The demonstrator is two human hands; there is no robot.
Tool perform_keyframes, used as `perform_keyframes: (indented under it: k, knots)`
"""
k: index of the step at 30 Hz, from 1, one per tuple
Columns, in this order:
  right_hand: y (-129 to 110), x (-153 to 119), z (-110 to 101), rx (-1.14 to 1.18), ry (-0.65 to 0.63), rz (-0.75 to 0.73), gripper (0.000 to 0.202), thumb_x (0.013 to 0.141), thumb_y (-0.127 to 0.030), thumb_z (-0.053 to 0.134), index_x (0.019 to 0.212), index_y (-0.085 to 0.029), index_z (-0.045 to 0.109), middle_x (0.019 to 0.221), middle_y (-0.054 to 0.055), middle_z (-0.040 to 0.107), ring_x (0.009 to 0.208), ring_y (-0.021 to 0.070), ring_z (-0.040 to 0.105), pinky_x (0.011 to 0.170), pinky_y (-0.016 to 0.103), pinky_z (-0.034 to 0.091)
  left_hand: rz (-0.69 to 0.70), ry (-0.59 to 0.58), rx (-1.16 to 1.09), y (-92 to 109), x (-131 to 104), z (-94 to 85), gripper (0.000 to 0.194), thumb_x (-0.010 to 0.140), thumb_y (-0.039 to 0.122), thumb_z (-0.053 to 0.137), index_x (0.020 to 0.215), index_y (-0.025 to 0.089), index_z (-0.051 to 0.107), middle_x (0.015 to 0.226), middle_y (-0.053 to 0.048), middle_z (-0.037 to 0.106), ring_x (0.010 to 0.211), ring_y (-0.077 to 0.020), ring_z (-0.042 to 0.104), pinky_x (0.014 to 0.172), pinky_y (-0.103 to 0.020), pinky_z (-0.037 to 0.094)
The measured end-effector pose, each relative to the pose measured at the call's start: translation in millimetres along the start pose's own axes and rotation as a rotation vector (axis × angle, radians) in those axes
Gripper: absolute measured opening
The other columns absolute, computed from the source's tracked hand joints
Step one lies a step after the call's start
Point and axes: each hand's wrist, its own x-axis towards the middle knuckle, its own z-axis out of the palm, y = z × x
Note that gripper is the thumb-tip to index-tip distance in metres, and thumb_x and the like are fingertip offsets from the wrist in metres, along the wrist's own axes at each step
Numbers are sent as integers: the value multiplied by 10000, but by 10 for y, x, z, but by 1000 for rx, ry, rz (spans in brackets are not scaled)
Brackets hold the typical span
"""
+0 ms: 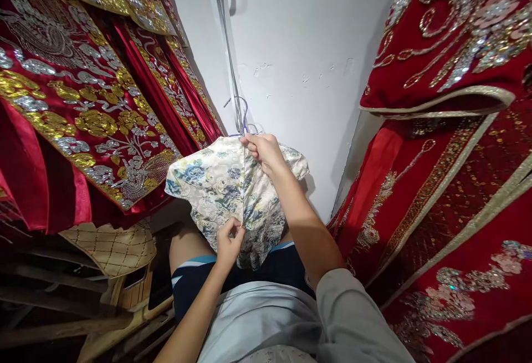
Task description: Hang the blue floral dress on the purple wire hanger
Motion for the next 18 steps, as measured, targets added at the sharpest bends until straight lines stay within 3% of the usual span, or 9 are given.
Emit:
perform_keyframes:
  k: [3,5,8,10,12,15,18]
  knots:
    - [54,-58,121,-51,-31,-39,296,782,-396,736,774,-114,648,461,-85,416,386,32,325,370,164,221,-49,-51,-38,-16,-16,10,132,840,241,559,725,192,518,668,19,493,618,-134,466,604,-236,354]
    - [157,-146,154,-65,-22,-49,264,807,-383,692,783,-125,642,453,-86,421,384,37,322,377,166,230,-50,-82,-81,52,93,-22,101,861,277,585,817,186,588,702,3,557,669,-150,524,654,-245,394]
    - [255,-255,177,-63,20,-56,233,826,-362,639,748,-145,611,435,-85,417,385,45,314,389,173,236,46,28,-157,347,483,-146,177,893,330,598,978,184,652,791,-27,628,751,-170,574,732,-262,432]
    - [251,-303,186,-78,32,-79,220,829,-349,616,727,-155,597,433,-83,419,388,50,315,397,179,237,173,132,-184,630,848,-257,254,908,358,597,1090,193,663,880,-40,650,781,-169,583,754,-267,440]
    - [213,-328,182,-107,18,-117,207,827,-339,605,723,-161,597,435,-81,419,394,54,326,405,184,241,322,142,-148,906,1215,-353,330,943,353,555,1226,195,617,907,-39,651,773,-160,582,756,-275,444]
    - [152,-313,121,-139,-8,-177,204,821,-347,610,726,-167,606,438,-85,396,403,60,326,420,193,250,518,1,52,1226,1618,-420,227,956,327,538,1072,178,664,914,-52,666,783,-163,579,775,-287,437]
    - [152,-273,8,-189,31,-230,227,817,-370,623,723,-165,616,459,-83,388,415,62,299,427,206,231,625,-89,210,1446,1776,-403,178,946,299,547,886,169,652,858,-54,652,806,-177,568,796,-296,427]
